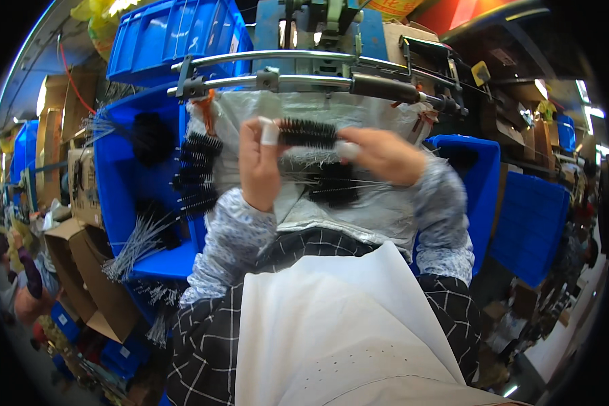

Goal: The recorder uses a machine to assemble and trim round black brushes, then uses a blow dryer to finish them.

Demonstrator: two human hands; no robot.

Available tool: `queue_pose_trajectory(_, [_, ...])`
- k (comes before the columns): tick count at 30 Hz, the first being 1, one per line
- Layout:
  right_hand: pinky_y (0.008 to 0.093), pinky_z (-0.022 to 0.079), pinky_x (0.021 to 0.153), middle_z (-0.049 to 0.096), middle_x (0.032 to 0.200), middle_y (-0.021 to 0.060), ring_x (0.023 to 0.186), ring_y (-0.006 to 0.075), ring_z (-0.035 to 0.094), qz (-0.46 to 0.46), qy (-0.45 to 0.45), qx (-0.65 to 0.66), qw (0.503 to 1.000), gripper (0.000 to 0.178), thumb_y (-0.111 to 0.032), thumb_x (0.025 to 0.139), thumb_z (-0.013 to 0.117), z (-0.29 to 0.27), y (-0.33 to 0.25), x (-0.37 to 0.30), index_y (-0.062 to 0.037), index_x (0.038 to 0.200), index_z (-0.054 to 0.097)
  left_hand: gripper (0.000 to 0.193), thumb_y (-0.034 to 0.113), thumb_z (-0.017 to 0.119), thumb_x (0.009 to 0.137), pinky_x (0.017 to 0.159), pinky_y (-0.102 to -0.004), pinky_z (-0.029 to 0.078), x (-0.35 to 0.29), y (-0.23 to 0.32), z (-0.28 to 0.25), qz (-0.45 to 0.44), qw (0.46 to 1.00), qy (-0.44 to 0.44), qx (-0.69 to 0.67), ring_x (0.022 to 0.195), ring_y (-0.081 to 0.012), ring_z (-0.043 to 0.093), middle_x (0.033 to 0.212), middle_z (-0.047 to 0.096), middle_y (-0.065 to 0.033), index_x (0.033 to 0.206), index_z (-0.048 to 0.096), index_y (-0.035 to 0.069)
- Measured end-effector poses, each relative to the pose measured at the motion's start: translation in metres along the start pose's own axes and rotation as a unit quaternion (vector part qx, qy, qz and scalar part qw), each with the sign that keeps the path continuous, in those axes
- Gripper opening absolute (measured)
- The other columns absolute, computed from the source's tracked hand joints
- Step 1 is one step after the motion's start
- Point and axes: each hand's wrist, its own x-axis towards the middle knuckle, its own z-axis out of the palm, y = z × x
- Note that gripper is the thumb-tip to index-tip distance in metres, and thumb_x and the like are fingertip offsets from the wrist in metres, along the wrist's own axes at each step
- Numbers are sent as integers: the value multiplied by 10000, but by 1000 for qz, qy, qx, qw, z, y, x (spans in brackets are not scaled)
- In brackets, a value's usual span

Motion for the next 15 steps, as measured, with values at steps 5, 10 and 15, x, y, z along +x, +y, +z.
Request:
queue_pose_trajectory(5, [392, 431, 664, 565, 729, 157, 710, 326, 542, -73, 211, -8, 975, 243, -210, 823, 434, 25, 20, 25, -62, 1006, 494, 162, 172, 398, 871, 663, -249, 416, -3, 13, -55, 60, 987, -64, 132, 751, -124, 499, 863, 514, -66, 946, 436, 34])
queue_pose_trajectory(10, [354, 401, 712, 598, 894, 64, 786, 227, 527, 115, 482, -305, 814, 236, -207, 784, 490, -64, 100, 63, -139, 994, 574, 179, 175, 450, 833, 667, -301, 393, -6, 2, -200, 83, 757, 112, 639, 742, -223, 502, 829, 533, -104, 909, 494, 19])
queue_pose_trajectory(15, [327, 360, 720, 606, 878, 2, 804, 180, 497, 181, 468, -353, 790, 238, -275, 781, 478, -70, 111, 81, -213, 984, 586, 193, 181, 483, 829, 580, -220, 362, -20, -4, -223, -139, 863, 23, 486, 625, -79, 422, 672, 494, -21, 842, 520, -9])
